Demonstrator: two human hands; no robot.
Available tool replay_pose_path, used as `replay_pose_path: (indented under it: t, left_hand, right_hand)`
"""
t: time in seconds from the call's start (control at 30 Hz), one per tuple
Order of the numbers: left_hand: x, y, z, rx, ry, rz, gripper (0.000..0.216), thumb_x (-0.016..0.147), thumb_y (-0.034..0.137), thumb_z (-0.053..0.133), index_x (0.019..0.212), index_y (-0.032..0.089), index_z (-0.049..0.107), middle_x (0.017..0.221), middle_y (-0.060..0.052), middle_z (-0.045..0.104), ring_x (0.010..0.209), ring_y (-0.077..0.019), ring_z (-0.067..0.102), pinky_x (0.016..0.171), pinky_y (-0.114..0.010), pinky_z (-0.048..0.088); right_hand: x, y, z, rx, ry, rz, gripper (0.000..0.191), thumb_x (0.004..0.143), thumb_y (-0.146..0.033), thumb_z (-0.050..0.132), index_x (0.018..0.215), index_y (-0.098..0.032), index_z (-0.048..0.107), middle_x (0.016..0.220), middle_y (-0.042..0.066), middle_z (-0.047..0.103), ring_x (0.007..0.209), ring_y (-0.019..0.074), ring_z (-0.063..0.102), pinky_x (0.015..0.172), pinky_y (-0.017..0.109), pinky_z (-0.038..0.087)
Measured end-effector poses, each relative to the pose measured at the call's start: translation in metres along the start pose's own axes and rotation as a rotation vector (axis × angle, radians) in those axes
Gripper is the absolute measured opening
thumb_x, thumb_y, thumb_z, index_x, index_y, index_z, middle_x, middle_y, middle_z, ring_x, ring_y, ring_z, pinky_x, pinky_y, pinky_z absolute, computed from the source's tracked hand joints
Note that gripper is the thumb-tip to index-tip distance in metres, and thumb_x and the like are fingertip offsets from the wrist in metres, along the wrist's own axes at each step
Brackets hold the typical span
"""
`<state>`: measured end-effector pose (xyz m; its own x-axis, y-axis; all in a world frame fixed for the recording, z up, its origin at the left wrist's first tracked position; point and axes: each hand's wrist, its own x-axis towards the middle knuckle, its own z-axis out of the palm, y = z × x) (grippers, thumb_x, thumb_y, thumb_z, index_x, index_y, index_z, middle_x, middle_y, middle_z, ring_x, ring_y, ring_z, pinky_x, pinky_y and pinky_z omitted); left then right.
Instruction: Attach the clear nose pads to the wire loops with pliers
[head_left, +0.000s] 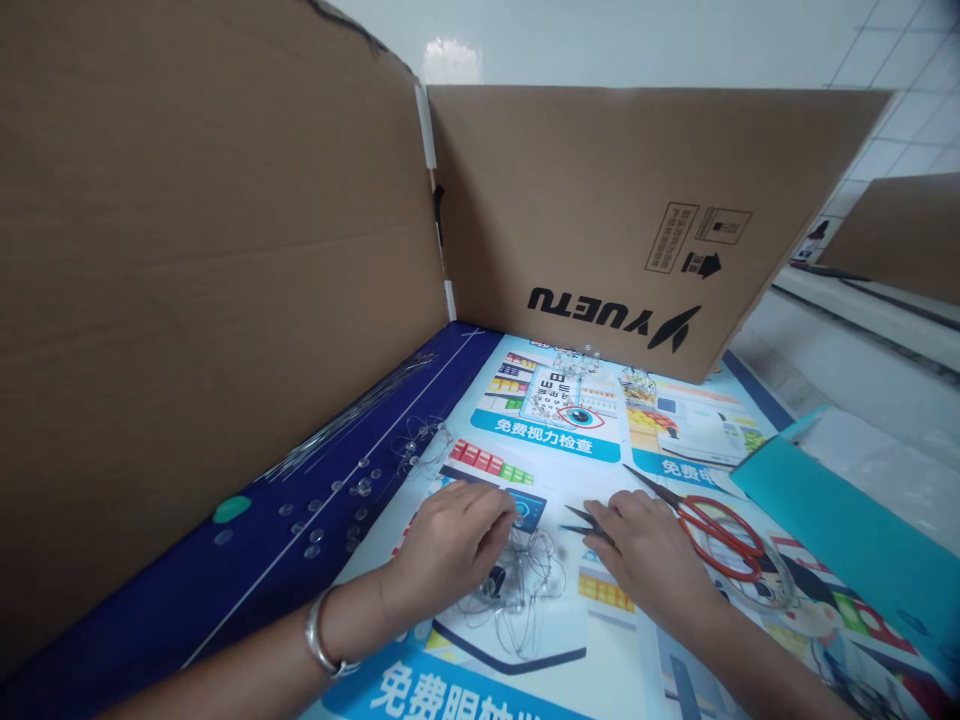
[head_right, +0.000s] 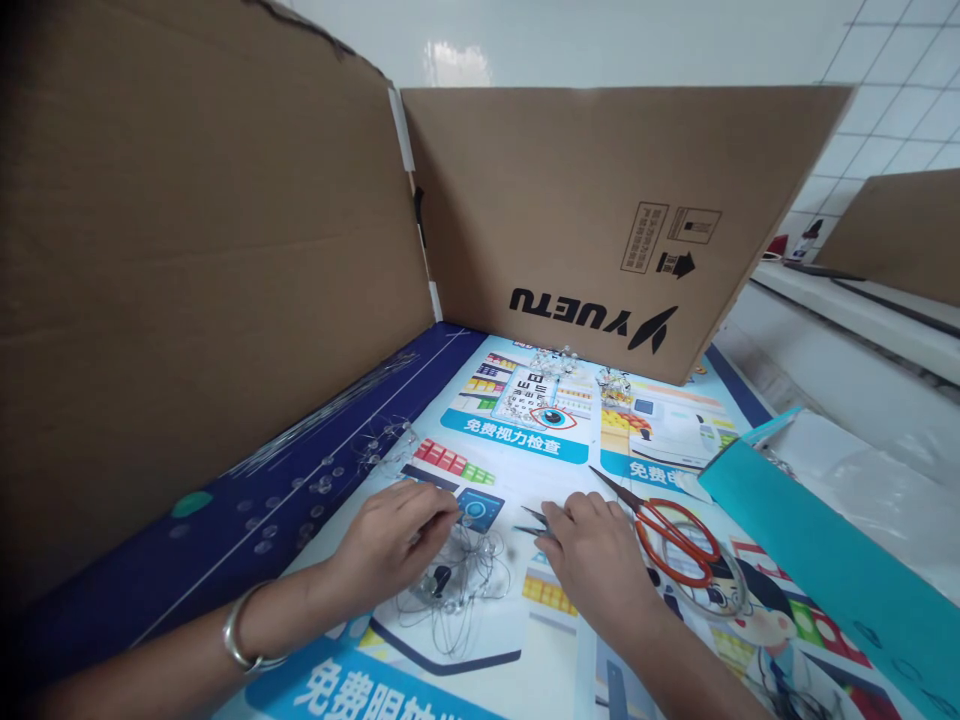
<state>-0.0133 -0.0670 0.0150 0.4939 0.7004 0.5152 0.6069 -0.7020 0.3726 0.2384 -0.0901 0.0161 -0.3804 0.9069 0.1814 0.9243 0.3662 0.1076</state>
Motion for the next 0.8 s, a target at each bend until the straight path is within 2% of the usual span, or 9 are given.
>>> replay_pose_path:
  t: [0.43,0.8]
  left_hand:
    - [0.0022,0.0049,0.0007,-0.132,-0.017,-0.158,0.008,0.084,0.019,0.045,0.081,0.019,0.052,0.066,0.001,0.054,0.060,-0.0118,0.048,0.057,-0.023,0.036]
    - [0.0020,0.0085,-0.0008,-0.154,-0.051,-0.180,0.011,0.084,0.017,0.043,0.079,0.018,0.052,0.065,0.002,0.053,0.059,-0.0113,0.047,0.056,-0.022,0.035]
  right_hand:
    - [-0.0011,-0.0020,0.0080,0.016,0.052,0.007,0.028,0.086,-0.032,0.049,0.111,-0.023,0.056,0.091,0.006,0.056,0.087,0.0208,0.047,0.078,0.035,0.031]
    - [-0.0012,-0.0022,0.0094,0.040,0.032,0.014,0.030,0.088,-0.032,0.046,0.115,-0.022,0.054,0.092,0.007,0.055,0.091,0.0212,0.046,0.080,0.035,0.032]
